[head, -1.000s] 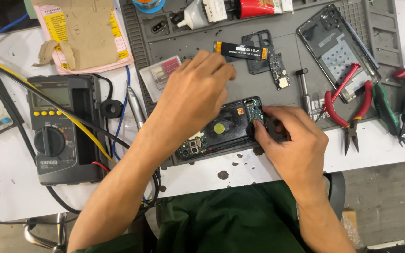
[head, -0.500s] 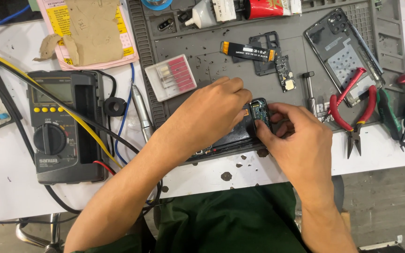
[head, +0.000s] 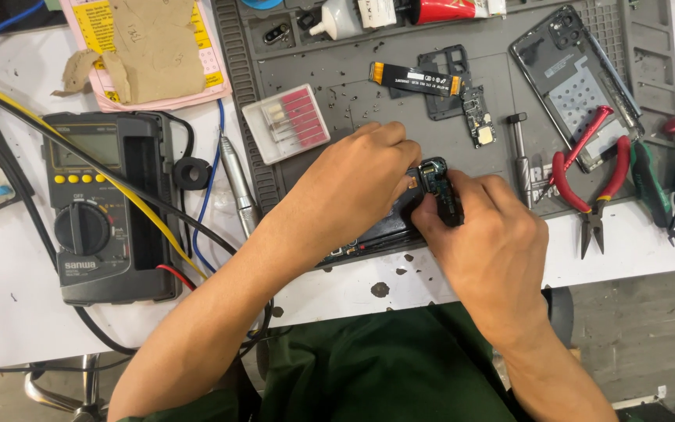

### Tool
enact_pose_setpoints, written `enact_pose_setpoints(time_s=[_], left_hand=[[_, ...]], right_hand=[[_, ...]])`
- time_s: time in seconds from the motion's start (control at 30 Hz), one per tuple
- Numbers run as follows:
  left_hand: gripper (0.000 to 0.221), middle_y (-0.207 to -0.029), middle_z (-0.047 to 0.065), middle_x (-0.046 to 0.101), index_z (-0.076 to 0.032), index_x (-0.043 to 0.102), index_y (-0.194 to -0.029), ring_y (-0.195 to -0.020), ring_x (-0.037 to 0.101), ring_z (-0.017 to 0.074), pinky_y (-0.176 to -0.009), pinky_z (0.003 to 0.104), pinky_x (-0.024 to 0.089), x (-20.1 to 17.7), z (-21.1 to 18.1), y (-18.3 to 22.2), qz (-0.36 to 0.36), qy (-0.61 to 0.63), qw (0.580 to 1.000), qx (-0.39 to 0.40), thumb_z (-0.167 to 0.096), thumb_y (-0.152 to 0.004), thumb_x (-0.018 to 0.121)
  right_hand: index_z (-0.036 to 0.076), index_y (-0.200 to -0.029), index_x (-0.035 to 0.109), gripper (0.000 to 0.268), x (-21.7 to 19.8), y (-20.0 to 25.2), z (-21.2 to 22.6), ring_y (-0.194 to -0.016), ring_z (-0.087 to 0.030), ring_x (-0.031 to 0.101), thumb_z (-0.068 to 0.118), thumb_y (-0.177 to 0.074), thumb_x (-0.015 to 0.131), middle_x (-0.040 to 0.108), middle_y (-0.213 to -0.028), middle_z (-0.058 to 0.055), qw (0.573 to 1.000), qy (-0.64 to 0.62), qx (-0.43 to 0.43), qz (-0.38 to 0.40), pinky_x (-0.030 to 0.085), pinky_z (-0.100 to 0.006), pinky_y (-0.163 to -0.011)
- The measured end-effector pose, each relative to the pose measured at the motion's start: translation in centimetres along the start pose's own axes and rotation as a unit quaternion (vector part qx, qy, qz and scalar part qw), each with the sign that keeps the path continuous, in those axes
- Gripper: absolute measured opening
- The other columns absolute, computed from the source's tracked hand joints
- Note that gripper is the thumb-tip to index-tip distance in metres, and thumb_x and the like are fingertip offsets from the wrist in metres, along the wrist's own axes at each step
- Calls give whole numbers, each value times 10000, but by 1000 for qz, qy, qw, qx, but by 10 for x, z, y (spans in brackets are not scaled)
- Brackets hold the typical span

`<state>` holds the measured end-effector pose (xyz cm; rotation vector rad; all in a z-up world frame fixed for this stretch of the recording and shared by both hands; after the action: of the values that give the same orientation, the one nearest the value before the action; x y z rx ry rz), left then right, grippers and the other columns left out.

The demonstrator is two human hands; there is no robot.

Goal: Disassembling a smartphone by removing internal screws and prying out circuit board components.

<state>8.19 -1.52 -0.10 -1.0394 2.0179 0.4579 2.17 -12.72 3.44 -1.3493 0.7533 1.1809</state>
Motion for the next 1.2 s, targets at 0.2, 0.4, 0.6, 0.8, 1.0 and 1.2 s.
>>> enact_pose_setpoints(time_s=[0.2,0.4,0.6,0.8,1.0,1.2], left_hand=[[131,-904,90,575,-49,620,-891,-847,614,328,-612,467,520,1,-1,1,-2,-2,1000,8,-121,-960,705],[137,-908,98,588,-41,635,-912,-873,619,331,-629,460,536,0,-3,1,-1,-21,1000,15,-140,-967,712],[120,-896,94,575,-39,624,-876,-843,600,314,-587,454,516,0,-2,1,-3,-9,1000,7,-92,-982,631],[136,-906,105,570,-38,628,-887,-851,605,338,-592,488,513,2,-1,1,-2,-6,1000,0,-120,-974,693],[112,-873,100,573,-50,635,-869,-846,596,328,-578,473,510,5,3,0,-12,-8,1000,-14,-76,-978,622],[103,-875,104,566,-43,636,-863,-833,586,329,-542,485,500,10,6,0,-7,-6,1000,-23,-48,-965,621]], right_hand=[[31,-1058,815,159,-8,-1,2,-696,-234,683,77,-905,818,762,-944,-66,999,-11,-38,-33,525,-359,-551],[-21,-1094,798,178,-5,-14,-24,-772,-154,732,-11,-921,758,782,-947,-115,967,-224,105,63,590,-261,-751],[53,-1095,776,299,4,-19,-19,-705,-146,676,162,-836,879,736,-937,-55,971,-193,110,88,550,-303,-753],[109,-1063,759,219,19,-31,-35,-666,-86,618,199,-866,786,712,-767,25,924,-208,246,206,540,-251,-770],[155,-1129,695,346,33,-33,-39,-706,-127,574,273,-833,829,626,-796,28,892,-179,277,310,473,-298,-727],[188,-1165,670,372,36,-39,-35,-778,-145,577,336,-844,787,610,-830,43,875,-119,278,379,431,-324,-754]])
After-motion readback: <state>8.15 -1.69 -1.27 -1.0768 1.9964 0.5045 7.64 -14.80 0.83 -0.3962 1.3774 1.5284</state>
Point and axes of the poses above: each hand's wrist, its own y-axis away from the middle knuckle, its own x-axis out of the palm, z = x × y, the point moved 9 cm from there along -y, towards the middle knuckle
